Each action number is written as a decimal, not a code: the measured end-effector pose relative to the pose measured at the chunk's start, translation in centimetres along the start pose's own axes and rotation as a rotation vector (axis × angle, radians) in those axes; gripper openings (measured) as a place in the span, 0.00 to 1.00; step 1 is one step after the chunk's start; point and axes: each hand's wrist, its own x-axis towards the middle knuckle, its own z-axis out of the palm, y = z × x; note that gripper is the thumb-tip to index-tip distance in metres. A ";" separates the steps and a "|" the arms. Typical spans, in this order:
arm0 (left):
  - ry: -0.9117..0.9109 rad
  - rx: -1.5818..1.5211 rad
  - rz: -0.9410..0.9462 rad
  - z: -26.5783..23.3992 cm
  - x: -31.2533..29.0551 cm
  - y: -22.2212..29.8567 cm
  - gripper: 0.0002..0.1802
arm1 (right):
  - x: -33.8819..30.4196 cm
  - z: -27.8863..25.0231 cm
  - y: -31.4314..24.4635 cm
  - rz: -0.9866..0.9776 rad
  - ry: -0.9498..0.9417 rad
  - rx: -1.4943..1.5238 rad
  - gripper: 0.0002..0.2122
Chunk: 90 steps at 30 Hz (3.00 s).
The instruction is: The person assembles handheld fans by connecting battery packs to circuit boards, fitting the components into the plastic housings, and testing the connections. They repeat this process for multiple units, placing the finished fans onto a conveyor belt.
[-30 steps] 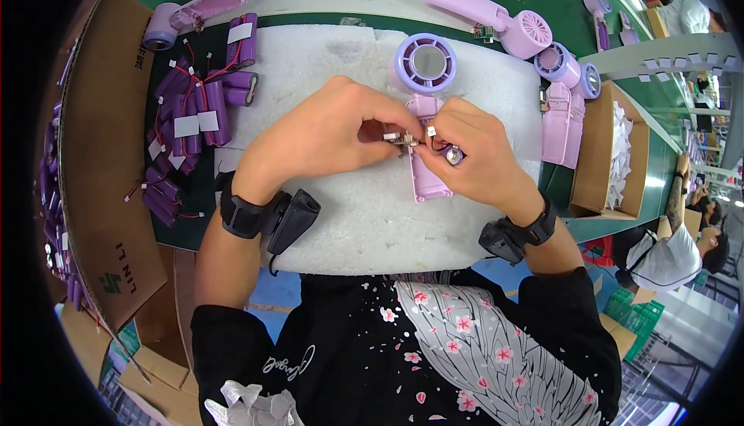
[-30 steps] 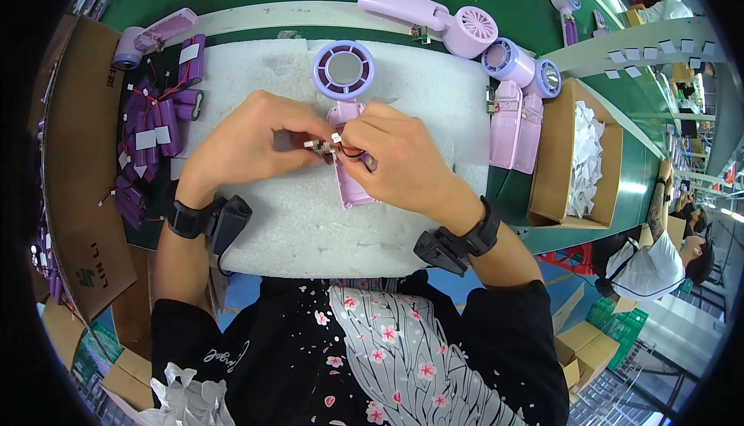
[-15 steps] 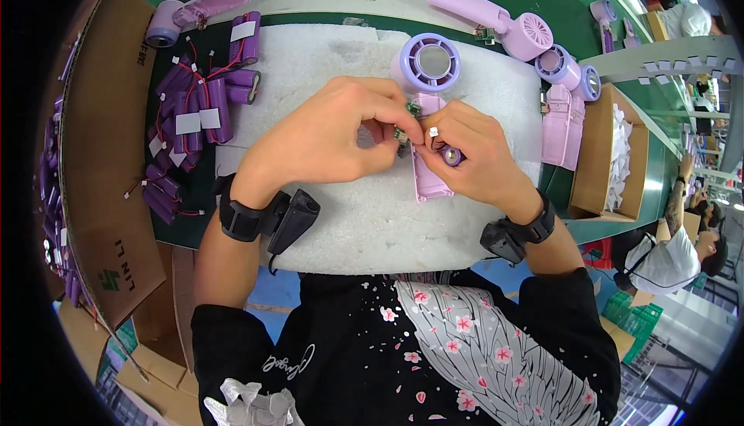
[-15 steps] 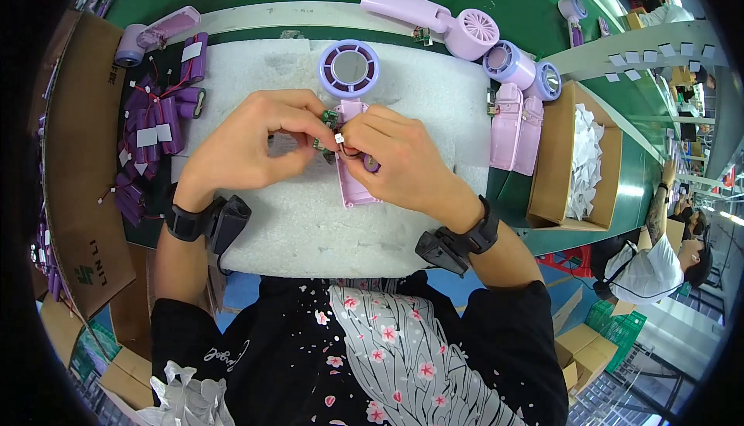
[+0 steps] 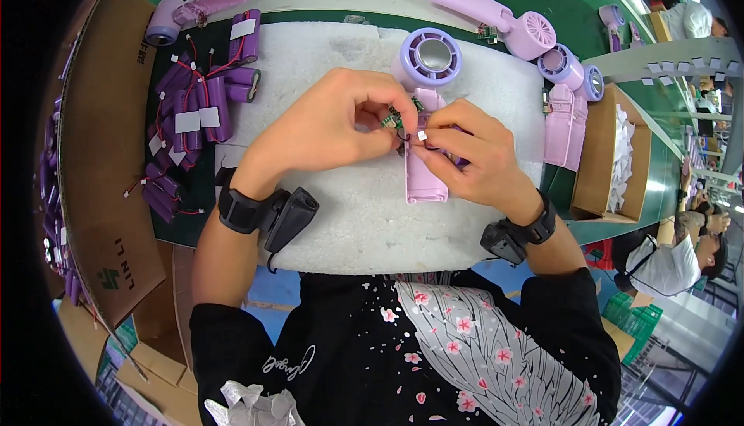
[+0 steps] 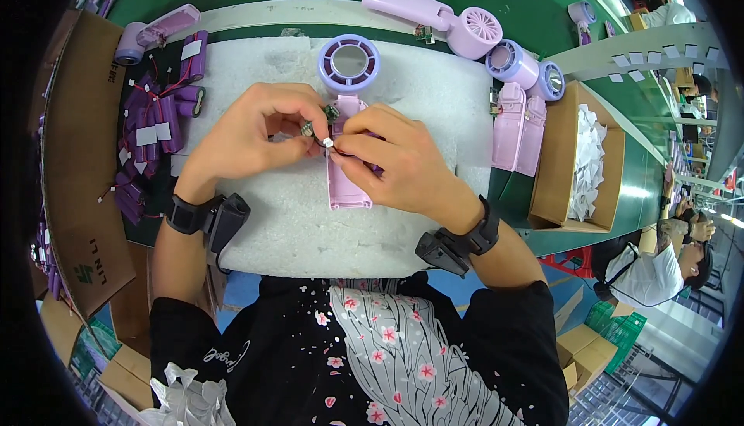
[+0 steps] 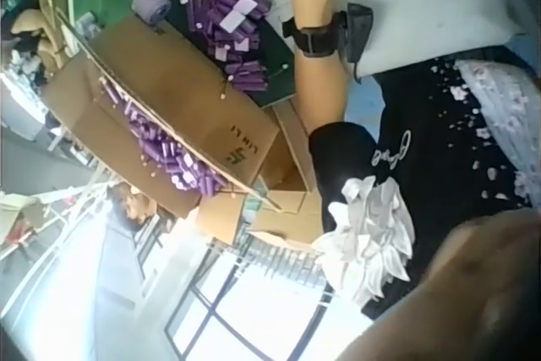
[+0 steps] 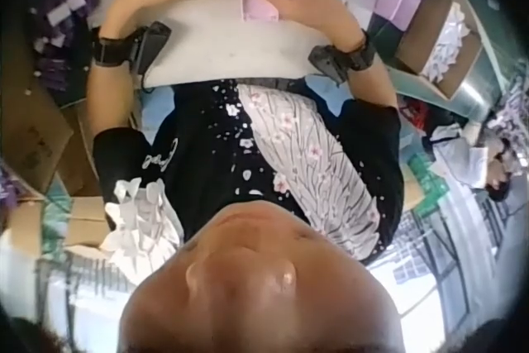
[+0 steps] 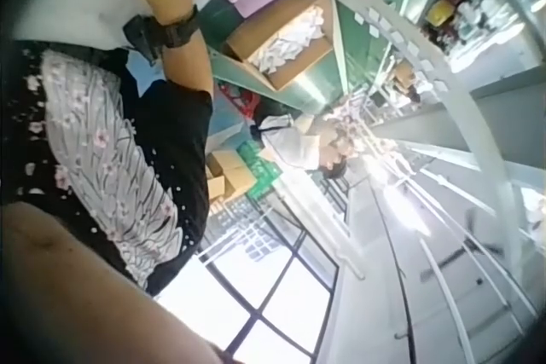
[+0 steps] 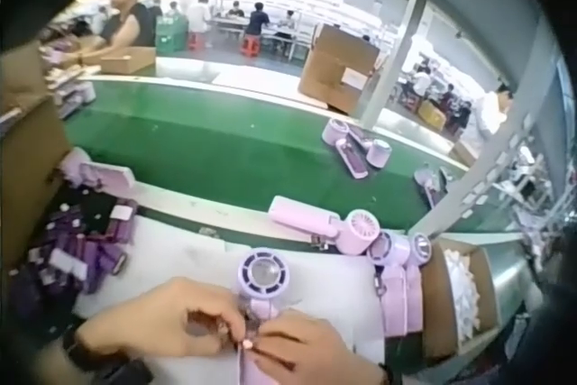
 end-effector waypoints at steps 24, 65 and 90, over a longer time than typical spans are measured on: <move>0.017 -0.124 -0.112 -0.2 0.2 0.1 0.03 | -0.2 0.0 0.3 0.261 0.041 0.084 0.06; 0.106 -0.089 0.011 0.6 0.3 -0.3 0.19 | -0.4 -0.2 0.3 0.101 0.012 -0.036 0.09; 0.279 0.053 0.056 1.6 0.2 -0.5 0.15 | 0.0 0.4 -0.1 0.275 0.154 -0.098 0.18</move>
